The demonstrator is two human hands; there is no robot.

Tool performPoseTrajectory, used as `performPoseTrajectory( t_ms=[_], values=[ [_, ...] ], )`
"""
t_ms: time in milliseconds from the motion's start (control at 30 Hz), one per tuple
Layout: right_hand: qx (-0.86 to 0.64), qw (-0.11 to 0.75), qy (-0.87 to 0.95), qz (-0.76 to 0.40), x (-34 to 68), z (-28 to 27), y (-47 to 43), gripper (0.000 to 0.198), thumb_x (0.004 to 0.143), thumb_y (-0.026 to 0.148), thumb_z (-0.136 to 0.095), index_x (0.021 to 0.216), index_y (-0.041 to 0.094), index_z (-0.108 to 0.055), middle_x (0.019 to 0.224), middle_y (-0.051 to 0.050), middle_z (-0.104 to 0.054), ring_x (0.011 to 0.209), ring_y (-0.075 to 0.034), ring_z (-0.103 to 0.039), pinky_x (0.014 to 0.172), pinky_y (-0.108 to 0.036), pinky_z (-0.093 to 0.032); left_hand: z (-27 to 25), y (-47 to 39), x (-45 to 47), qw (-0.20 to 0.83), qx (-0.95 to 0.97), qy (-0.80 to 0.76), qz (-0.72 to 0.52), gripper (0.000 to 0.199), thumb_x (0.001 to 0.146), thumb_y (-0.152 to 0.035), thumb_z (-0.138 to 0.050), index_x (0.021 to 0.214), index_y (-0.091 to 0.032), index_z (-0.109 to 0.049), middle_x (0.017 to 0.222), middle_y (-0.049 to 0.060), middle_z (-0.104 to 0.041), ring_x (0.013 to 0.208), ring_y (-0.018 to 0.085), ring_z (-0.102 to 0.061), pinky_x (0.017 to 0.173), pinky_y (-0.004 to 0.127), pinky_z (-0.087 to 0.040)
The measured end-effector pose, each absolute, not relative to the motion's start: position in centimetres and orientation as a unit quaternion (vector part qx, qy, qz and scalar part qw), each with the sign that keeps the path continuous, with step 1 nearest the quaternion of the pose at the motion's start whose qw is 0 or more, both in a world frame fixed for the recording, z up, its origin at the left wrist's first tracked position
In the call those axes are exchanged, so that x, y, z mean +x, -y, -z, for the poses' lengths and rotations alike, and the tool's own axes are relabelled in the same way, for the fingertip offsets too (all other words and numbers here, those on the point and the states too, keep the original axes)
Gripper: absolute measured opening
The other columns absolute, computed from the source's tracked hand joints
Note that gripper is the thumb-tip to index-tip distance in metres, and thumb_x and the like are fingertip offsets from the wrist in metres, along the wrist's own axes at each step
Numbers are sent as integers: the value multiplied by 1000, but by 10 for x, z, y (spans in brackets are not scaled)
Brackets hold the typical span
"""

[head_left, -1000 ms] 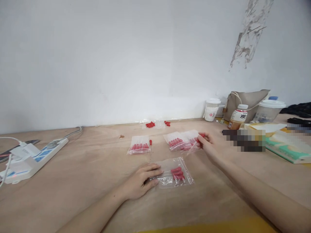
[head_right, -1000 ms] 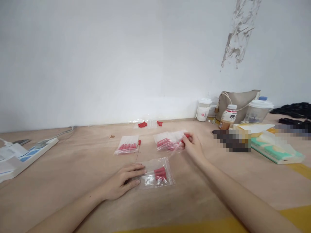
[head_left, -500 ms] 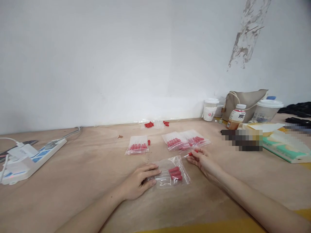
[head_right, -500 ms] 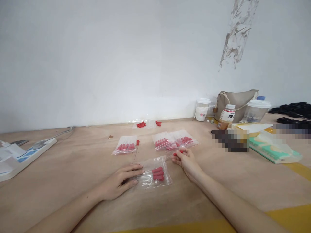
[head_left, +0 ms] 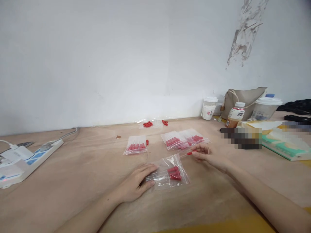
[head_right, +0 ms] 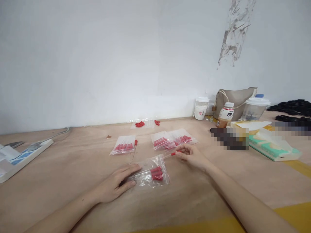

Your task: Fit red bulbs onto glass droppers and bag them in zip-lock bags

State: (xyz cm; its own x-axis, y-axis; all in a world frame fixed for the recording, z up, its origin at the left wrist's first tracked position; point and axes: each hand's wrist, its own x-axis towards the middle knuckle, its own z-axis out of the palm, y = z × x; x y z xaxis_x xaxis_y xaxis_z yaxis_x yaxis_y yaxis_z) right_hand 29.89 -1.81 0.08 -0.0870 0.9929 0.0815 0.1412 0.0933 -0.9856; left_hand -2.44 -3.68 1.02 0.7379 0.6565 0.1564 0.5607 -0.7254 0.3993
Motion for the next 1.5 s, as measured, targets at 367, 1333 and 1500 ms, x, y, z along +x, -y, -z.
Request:
performPoseTrajectory(
  t_ms=[367,1333,1500],
  values=[
    [-469,606,397,-505,311,0,7,18,66,31,-68,67,19,-54,64,1,-61,58,-9,-58,59,-20,-51,-10,37,-24,173,917,-324,-156,40,87,-34,-42,127,-28,-38,130,1,-43,119,20,-37,100,39,-30],
    [-436,427,685,-398,251,13,26,16,65,28,-63,77,17,-60,66,1,-56,57,-10,-48,54,-22,-38,-10,38,-22,156,919,-325,-160,41,87,-33,-42,127,-27,-36,128,3,-45,117,20,-39,98,37,-32],
    [-418,435,752,-267,244,16,19,9,68,27,-60,70,20,-66,72,-2,-55,66,-13,-49,59,-24,-40,-10,37,-22,154,921,-321,-161,40,87,-32,-42,127,-28,-38,128,2,-45,117,21,-38,98,39,-31]
  ],
)
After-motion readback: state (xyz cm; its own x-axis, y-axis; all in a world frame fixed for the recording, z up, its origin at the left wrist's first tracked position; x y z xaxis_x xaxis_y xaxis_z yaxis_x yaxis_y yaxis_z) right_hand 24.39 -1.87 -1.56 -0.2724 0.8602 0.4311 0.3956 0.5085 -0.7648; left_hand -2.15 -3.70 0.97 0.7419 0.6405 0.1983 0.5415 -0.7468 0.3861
